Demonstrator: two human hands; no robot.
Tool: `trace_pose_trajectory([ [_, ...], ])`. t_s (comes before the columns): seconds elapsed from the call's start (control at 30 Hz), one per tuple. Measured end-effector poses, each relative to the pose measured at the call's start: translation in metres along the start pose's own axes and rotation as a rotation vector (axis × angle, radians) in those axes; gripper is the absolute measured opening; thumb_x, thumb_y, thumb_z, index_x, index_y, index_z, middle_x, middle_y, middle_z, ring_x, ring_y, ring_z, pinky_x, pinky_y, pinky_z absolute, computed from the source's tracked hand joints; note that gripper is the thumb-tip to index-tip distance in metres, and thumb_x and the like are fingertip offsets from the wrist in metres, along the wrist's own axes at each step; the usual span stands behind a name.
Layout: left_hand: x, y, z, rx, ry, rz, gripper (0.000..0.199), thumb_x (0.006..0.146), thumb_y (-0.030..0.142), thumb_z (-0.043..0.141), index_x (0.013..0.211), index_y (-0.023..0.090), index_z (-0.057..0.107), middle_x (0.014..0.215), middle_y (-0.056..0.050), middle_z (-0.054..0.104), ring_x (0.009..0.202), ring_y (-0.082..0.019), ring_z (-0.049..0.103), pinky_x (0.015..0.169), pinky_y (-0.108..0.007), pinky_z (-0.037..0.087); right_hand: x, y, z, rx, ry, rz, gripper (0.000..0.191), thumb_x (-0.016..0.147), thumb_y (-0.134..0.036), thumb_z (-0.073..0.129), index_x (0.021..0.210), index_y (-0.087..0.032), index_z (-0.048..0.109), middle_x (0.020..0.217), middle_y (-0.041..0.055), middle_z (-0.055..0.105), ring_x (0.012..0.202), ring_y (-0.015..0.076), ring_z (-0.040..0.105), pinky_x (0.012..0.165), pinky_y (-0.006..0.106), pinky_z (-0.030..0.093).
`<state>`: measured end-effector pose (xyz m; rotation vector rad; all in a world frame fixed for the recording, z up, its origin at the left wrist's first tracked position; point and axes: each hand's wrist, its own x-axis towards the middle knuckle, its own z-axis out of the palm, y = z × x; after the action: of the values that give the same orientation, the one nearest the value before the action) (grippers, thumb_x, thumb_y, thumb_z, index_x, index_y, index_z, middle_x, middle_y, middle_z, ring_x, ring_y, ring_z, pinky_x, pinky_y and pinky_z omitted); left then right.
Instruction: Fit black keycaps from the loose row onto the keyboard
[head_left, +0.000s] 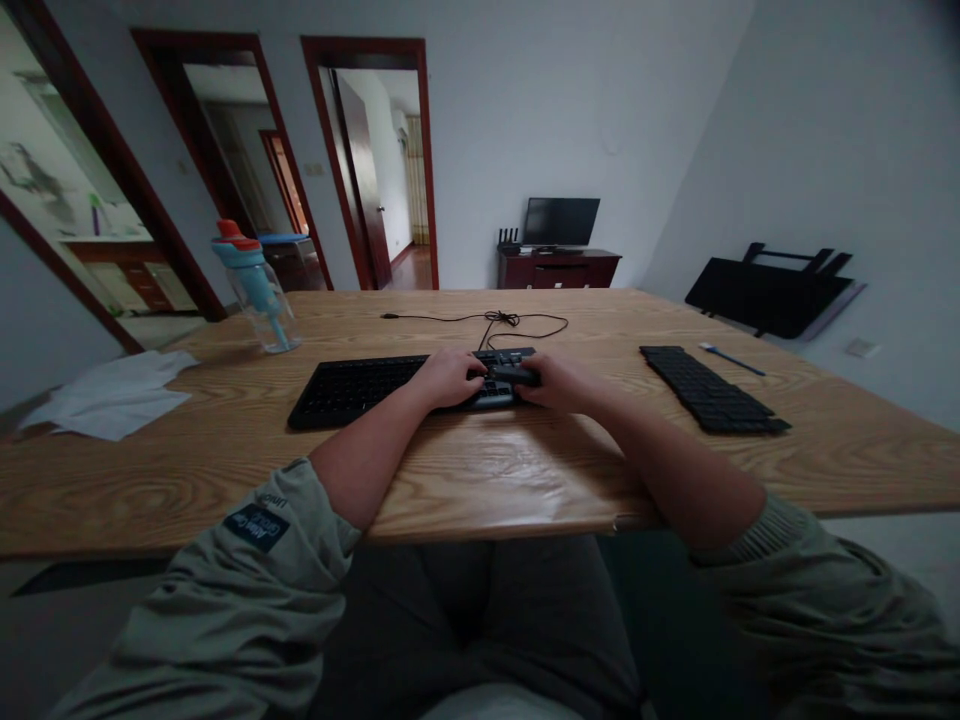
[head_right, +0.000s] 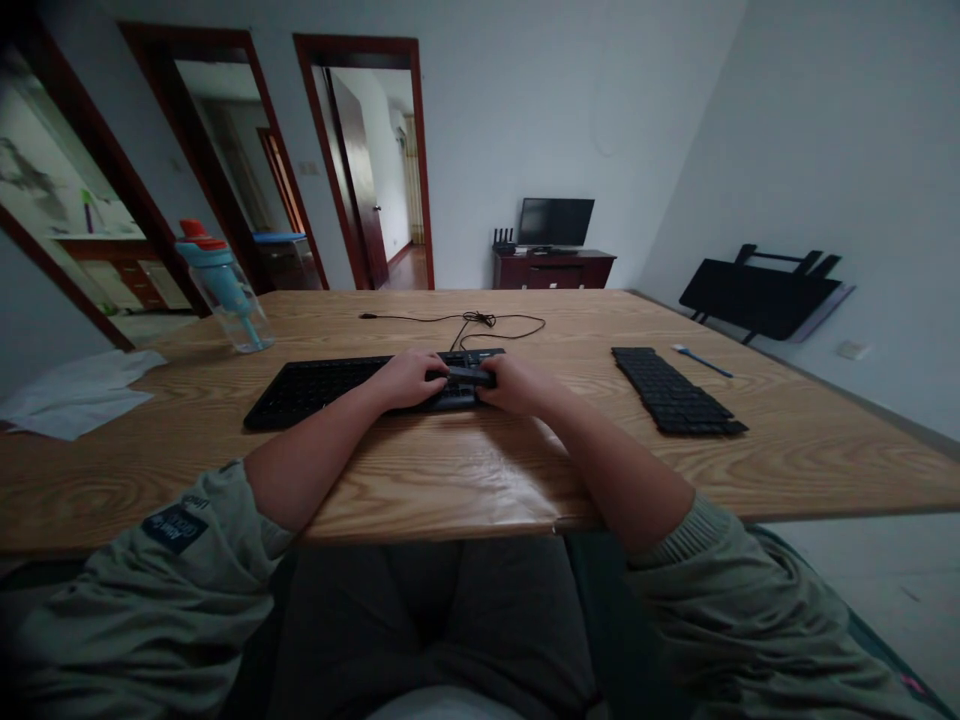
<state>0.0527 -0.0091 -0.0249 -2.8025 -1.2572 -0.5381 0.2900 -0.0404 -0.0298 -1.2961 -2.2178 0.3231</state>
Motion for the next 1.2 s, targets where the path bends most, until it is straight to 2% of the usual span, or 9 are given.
trace_pose_trajectory([
  [0.1,0.0,-0.001,0.0,-0.019,-0.009,0.003,0.035,0.087,0.032,0.056,0.112,0.02,0.078,0.115,-0.008,0.074,0.103,-0.024,0.067,0.095,-0.033,0.05,-0.034,-0.009,-0.015,-0.022,0.011,0.049,0.015,0.076,-0.027,0.069,0.09,-0.024,0.076,0.079,0.0036,0.073,0.064,0.0194,0.061,0.057,0.029,0.041],
  [0.23,0.0,-0.001,-0.001,-0.009,-0.04,-0.014,0.036,0.088,0.033,0.055,0.114,0.02,0.077,0.119,-0.007,0.073,0.108,-0.024,0.066,0.099,-0.033,0.049,-0.101,-0.013,-0.04,-0.011,-0.06,0.094,0.016,0.081,-0.033,0.067,0.091,-0.025,0.077,0.088,0.0044,0.075,0.077,0.0221,0.066,0.068,0.031,0.046],
  [0.37,0.001,0.0,-0.001,0.001,-0.056,-0.039,0.036,0.088,0.034,0.055,0.114,0.021,0.077,0.121,-0.005,0.072,0.112,-0.024,0.064,0.102,-0.032,0.048,-0.16,0.005,-0.064,-0.061,-0.121,0.264,0.025,0.085,-0.044,0.063,0.091,-0.024,0.076,0.09,0.0045,0.075,0.08,0.0227,0.068,0.07,0.031,0.049],
  [0.5,0.0,0.0,-0.001,0.002,-0.05,-0.041,0.035,0.089,0.035,0.055,0.113,0.022,0.077,0.122,-0.005,0.072,0.112,-0.023,0.064,0.102,-0.032,0.048,-0.195,0.032,-0.089,-0.168,-0.01,0.383,0.039,0.082,-0.059,0.061,0.091,-0.023,0.075,0.094,0.0077,0.074,0.083,0.0265,0.068,0.071,0.034,0.05],
  [0.63,0.0,-0.001,-0.001,-0.003,-0.047,-0.036,0.036,0.089,0.035,0.054,0.114,0.021,0.077,0.122,-0.005,0.071,0.112,-0.024,0.064,0.103,-0.032,0.047,-0.211,0.051,-0.107,-0.312,0.119,0.59,0.04,0.081,-0.059,0.06,0.089,-0.022,0.075,0.091,0.0137,0.072,0.08,0.0299,0.067,0.068,0.039,0.049],
  [0.77,0.0,-0.001,0.0,-0.003,-0.043,-0.027,0.036,0.089,0.035,0.054,0.113,0.021,0.077,0.121,-0.006,0.071,0.112,-0.024,0.064,0.103,-0.032,0.047,-0.212,0.069,-0.112,-0.323,0.152,0.726,0.042,0.08,-0.059,0.06,0.089,-0.021,0.076,0.087,0.0154,0.073,0.076,0.0317,0.068,0.064,0.04,0.047],
  [0.97,0.0,-0.002,0.0,-0.007,-0.048,-0.027,0.037,0.089,0.035,0.054,0.114,0.021,0.077,0.121,-0.006,0.071,0.112,-0.024,0.064,0.103,-0.033,0.048,-0.208,0.085,-0.109,-0.319,0.165,0.718,0.044,0.074,-0.06,0.064,0.09,-0.021,0.077,0.087,0.0155,0.073,0.077,0.0345,0.068,0.065,0.042,0.049],
  [1.13,0.0,-0.003,0.001,-0.014,-0.042,-0.028,0.036,0.089,0.035,0.054,0.113,0.021,0.077,0.122,-0.005,0.071,0.112,-0.024,0.064,0.102,-0.034,0.048,-0.212,0.082,-0.113,-0.296,0.158,0.775,0.062,0.071,-0.063,0.066,0.11,-0.015,0.074,0.094,0.018,0.073,0.079,0.0344,0.067,0.066,0.042,0.048],
  [1.2,0.001,-0.003,0.001,-0.018,-0.045,-0.029,0.036,0.089,0.035,0.054,0.113,0.021,0.077,0.122,-0.005,0.071,0.113,-0.024,0.064,0.102,-0.033,0.048,-0.213,0.081,-0.115,-0.252,0.123,0.771,0.06,0.074,-0.06,0.062,0.113,-0.016,0.073,0.095,0.0158,0.073,0.078,0.0319,0.067,0.066,0.04,0.048],
])
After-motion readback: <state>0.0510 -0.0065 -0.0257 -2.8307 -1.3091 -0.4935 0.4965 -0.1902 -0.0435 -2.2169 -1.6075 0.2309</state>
